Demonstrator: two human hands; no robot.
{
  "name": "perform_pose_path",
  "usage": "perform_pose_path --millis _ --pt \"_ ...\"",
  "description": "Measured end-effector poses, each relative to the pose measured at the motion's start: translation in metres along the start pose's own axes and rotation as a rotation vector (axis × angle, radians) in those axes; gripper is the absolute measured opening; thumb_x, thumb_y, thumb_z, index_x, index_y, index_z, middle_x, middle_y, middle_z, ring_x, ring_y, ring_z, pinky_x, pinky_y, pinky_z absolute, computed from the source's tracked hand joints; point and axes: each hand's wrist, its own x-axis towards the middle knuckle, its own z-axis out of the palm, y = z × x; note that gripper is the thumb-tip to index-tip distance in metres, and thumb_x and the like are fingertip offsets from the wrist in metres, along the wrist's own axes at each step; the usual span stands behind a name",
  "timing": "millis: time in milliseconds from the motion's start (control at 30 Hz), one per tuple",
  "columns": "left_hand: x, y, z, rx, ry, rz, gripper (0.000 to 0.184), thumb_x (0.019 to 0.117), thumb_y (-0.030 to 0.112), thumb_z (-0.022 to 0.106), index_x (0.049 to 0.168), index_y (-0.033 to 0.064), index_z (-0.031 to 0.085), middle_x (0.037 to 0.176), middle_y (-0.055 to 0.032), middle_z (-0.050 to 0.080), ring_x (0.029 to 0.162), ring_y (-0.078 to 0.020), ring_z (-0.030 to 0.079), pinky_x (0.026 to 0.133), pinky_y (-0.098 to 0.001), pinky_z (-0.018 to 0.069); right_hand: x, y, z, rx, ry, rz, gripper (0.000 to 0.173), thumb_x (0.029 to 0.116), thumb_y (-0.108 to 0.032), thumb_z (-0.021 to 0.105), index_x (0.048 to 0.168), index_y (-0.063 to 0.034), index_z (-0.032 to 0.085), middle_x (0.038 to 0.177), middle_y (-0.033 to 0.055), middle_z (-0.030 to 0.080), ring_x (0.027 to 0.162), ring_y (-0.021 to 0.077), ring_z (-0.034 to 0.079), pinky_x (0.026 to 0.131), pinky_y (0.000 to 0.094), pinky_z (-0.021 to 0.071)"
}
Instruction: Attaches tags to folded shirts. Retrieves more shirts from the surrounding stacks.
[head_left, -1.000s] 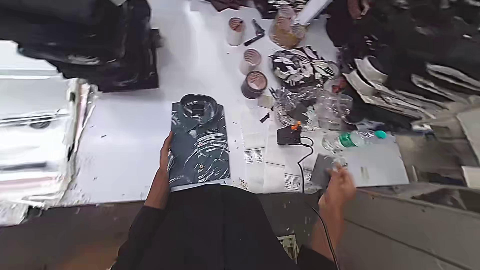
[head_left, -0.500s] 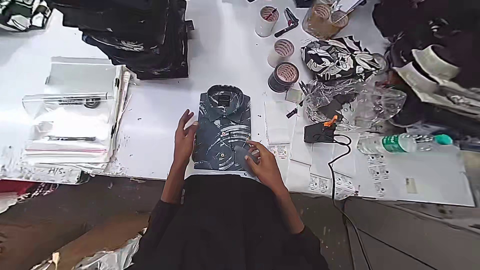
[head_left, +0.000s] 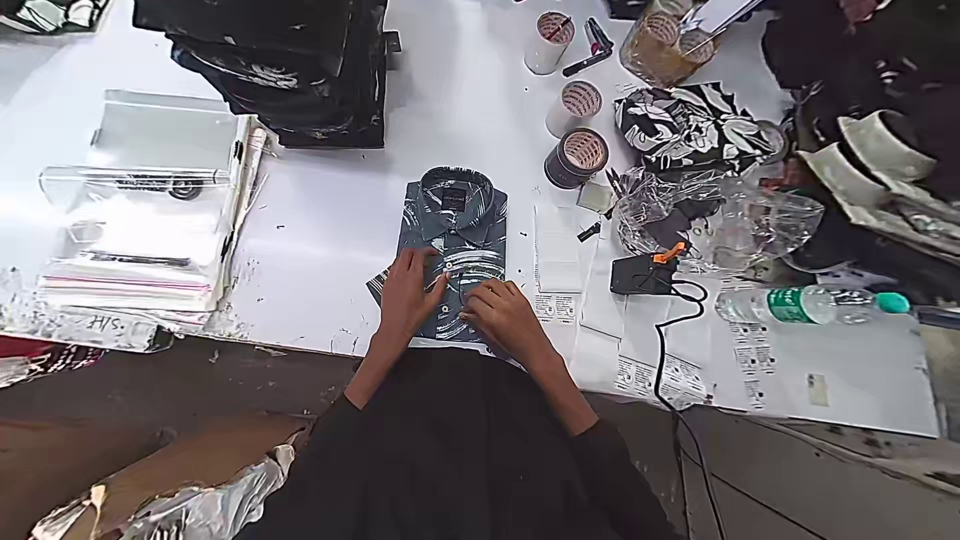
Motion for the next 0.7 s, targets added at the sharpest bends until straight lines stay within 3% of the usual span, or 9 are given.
perform_pose_path --millis 100,133,167,233,267,333,433,567,700 --pt "-0.001 0.007 0.001 0.061 -0.037 -0.035 0.05 0.0969 0.051 0.06 0.13 0.013 0.062 0.103 -0.0103 0.067 0.093 -0.0303 0.067 0.077 -0.0519 0.0562 0.004 -0.001 0.0 0.343 0.093 0.179 0.032 0.1083 -0.036 0.049 0.106 -0.0123 0.07 0.112 -0.0004 0.072 0.117 0.0156 0.062 0.098 0.039 0.0493" --pt "0.001 0.011 -0.001 0.086 -0.069 -0.045 0.049 0.0981 0.051 0.058 0.127 0.0124 0.063 0.094 -0.0093 0.069 0.084 -0.0301 0.068 0.072 -0.0524 0.0559 0.007 -0.003 -0.001 0.55 0.133 0.25 0.033 0.1096 -0.032 0.046 0.107 -0.0071 0.068 0.102 0.0004 0.071 0.104 0.0121 0.065 0.093 0.0344 0.0531" --pt "0.004 0.016 -0.004 0.123 -0.116 -0.062 0.047 0.0989 0.051 0.055 0.123 0.0125 0.064 0.084 -0.0087 0.069 0.078 -0.031 0.068 0.067 -0.0532 0.0542 0.012 -0.006 0.0 0.756 0.175 0.341 0.032 0.1111 -0.029 0.042 0.106 -0.0037 0.061 0.085 0.0004 0.066 0.081 0.01 0.066 0.076 0.031 0.0568" --pt "0.008 0.027 -0.008 0.193 -0.223 -0.099 0.046 0.1002 0.052 0.049 0.114 0.0126 0.066 0.081 -0.011 0.07 0.079 -0.0351 0.07 0.067 -0.0567 0.0529 0.021 -0.008 0.003 1.047 0.211 0.536 0.026 0.111 -0.029 0.041 0.106 -0.0059 0.053 0.062 -0.0018 0.047 0.051 0.0106 0.049 0.051 0.0292 0.0463" --pt "0.009 0.029 -0.008 0.201 -0.25 -0.095 0.045 0.1008 0.052 0.047 0.108 0.0121 0.068 0.081 -0.0114 0.069 0.081 -0.0355 0.07 0.068 -0.0572 0.0524 0.024 -0.006 0.006 1.063 0.221 0.611 0.024 0.109 -0.029 0.048 0.107 -0.0069 0.057 0.058 -0.0028 0.043 0.047 0.01 0.042 0.048 0.0284 0.0393" --pt "0.01 0.025 -0.006 0.125 -0.226 -0.039 0.044 0.1023 0.047 0.046 0.099 0.0106 0.07 0.079 -0.0095 0.069 0.078 -0.0308 0.069 0.069 -0.0539 0.0524 0.028 0.005 0.009 0.894 0.193 0.645 0.027 0.1043 -0.033 0.058 0.108 -0.0092 0.069 0.055 -0.0047 0.048 0.046 0.0091 0.042 0.049 0.0296 0.0398" --pt "-0.002 0.016 -0.003 -0.27 -0.049 -0.064 0.033 0.1007 0.04 0.06 0.101 0.0116 0.077 0.083 0.0016 0.075 0.073 -0.0075 0.071 0.07 -0.0305 0.0612 0.032 0.014 0.012 0.628 0.14 0.656 0.032 0.0999 -0.045 0.061 0.107 -0.0182 0.076 0.056 -0.0078 0.047 0.049 0.0096 0.043 0.053 0.0343 0.0421" --pt "-0.013 0.016 -0.006 -0.679 -0.112 -0.369 0.024 0.0965 0.026 0.071 0.11 0.0054 0.073 0.083 -0.0015 0.075 0.068 -0.0108 0.072 0.065 -0.0303 0.0628 0.035 0.009 0.014 0.479 0.101 0.695 0.032 0.0962 -0.05 0.062 0.103 -0.0239 0.079 0.056 -0.009 0.048 0.052 0.0098 0.045 0.057 0.0369 0.0428" --pt "-0.019 0.017 -0.008 -0.795 -0.185 -0.402 0.023 0.0942 0.015 0.071 0.111 -0.0001 0.068 0.073 -0.0008 0.069 0.059 -0.0107 0.066 0.059 -0.0284 0.0593 0.035 0.001 0.017 0.534 0.109 0.617 0.03 0.0951 -0.046 0.064 0.1 -0.021 0.079 0.054 -0.0093 0.045 0.049 0.0085 0.042 0.054 0.0346 0.0413"
